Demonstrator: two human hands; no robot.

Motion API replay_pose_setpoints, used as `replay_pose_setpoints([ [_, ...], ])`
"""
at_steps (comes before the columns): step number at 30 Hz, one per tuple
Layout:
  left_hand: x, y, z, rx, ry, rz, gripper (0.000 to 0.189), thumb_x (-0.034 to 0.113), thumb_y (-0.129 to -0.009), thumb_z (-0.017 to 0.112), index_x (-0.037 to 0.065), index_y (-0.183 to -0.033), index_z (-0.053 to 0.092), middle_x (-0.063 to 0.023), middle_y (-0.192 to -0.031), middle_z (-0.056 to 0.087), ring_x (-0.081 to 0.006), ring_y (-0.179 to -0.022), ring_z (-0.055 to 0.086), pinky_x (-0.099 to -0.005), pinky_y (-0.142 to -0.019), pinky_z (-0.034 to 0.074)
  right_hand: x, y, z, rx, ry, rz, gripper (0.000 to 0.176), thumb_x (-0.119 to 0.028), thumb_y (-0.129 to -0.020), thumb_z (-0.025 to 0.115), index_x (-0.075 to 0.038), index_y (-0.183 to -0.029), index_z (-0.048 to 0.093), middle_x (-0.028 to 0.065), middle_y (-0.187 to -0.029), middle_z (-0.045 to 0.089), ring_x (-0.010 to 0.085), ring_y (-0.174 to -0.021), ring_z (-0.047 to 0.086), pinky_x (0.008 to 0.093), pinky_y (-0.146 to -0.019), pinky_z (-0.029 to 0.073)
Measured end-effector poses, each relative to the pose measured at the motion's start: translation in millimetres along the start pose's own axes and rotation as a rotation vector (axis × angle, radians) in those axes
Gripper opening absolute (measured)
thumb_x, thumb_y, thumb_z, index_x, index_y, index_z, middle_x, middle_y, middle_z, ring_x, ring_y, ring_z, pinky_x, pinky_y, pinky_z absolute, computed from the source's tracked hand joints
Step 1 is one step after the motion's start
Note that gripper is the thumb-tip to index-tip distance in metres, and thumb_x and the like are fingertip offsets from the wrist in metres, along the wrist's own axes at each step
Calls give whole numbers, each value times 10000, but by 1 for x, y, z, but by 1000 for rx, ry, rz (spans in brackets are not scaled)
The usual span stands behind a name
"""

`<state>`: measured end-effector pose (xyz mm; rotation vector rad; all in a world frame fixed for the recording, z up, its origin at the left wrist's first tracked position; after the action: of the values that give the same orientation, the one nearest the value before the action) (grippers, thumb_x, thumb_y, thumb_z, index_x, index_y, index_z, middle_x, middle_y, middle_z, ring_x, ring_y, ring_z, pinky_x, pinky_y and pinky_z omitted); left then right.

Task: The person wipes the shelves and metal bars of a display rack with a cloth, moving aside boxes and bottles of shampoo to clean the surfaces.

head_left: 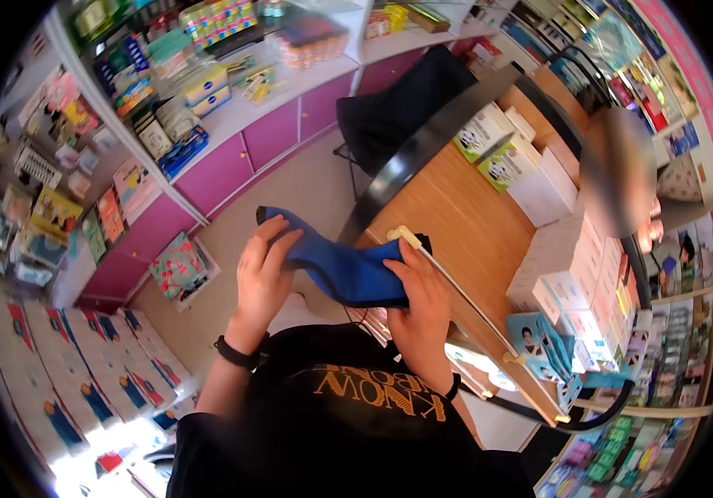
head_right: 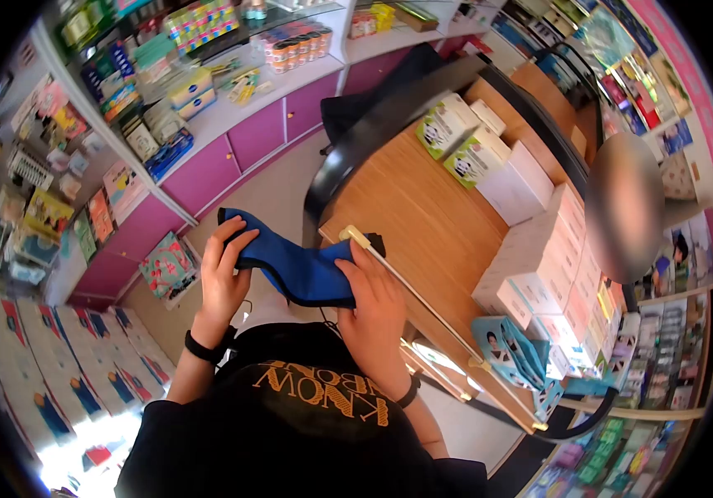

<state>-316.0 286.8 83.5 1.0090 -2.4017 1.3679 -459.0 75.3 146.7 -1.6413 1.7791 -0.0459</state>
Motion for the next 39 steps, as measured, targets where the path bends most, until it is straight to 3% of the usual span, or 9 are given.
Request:
replay_pose_setpoints([
  [3,2,-30,12,98,90,53,580,-177,-657,703,51,-1187,764,-147,-1306,680,-365,-1264,676,-446,-1023,568,3,10,-5,17,-16,70,501,46,-757,714,-49,-1249,704,152,-1459,684,387,-1303,650,508,-1112,490],
  [4,7,-44,12,97,154,71,572,-247,-698,645,0,-1205,741,-185,-1330,662,-396,-1307,648,-475,-1107,523,3,13,-8,38,-3,94,501,46,-757,714,-49,-1249,704,152,-1459,684,387,-1303,650,508,-1112,490],
  [11,50,-152,29,288,344,408,500,-165,-746,674,19,-1204,758,-191,-1323,664,-402,-1304,641,-474,-1126,498,-5,19,-15,145,-63,300,377,0,-813,761,-43,-1186,727,152,-1242,766,390,-1128,702,520,-1106,502],
  [14,73,-173,45,57,510,373,409,-109,-804,679,16,-1186,754,-166,-1338,654,-369,-1302,630,-452,-1107,480,-12,20,-8,200,-44,394,343,-14,-838,773,-46,-1177,730,150,-1152,776,394,-1088,706,527,-1111,499],
  [16,75,-176,52,38,589,337,436,-93,-784,704,26,-1200,755,-172,-1335,651,-380,-1306,625,-461,-1109,487,-16,19,-5,249,-6,443,334,-19,-847,778,-47,-1176,729,147,-1119,777,394,-1078,706,533,-1116,495],
  [21,58,-171,57,-21,656,301,455,-32,-797,754,39,-1246,738,-181,-1355,633,-396,-1320,605,-471,-1117,483,-22,14,4,376,58,421,345,11,-808,769,-52,-1145,731,140,-1175,787,361,-1206,713,538,-1125,486],
  [25,42,-157,53,-90,655,391,426,24,-931,752,11,-1345,650,-192,-1421,596,-375,-1366,573,-446,-1182,431,-30,4,13,428,95,454,379,59,-762,736,-49,-1125,734,139,-1248,788,351,-1294,693,522,-1123,487],
  [29,19,-139,55,-196,735,347,578,54,-921,798,-6,-1438,547,-213,-1444,566,-368,-1377,564,-450,-1177,443,-30,2,22,491,123,483,408,111,-712,688,-39,-1088,741,146,-1291,785,353,-1316,688,494,-1116,487],
  [39,-20,-114,69,-365,857,401,615,99,-898,842,-17,-1413,526,-222,-1384,549,-374,-1320,554,-435,-1118,449,-38,-3,36,614,141,525,446,151,-692,658,-34,-1089,743,160,-1289,781,356,-1332,676,504,-1168,447],
])
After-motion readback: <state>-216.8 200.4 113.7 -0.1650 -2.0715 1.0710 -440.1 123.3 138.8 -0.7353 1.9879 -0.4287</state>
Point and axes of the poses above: each hand's wrist, its own y-axis away from the middle knuckle, its own z-axis out of the palm, x = y × z, the point moved 1 cm from there along -y, towards the middle knuckle
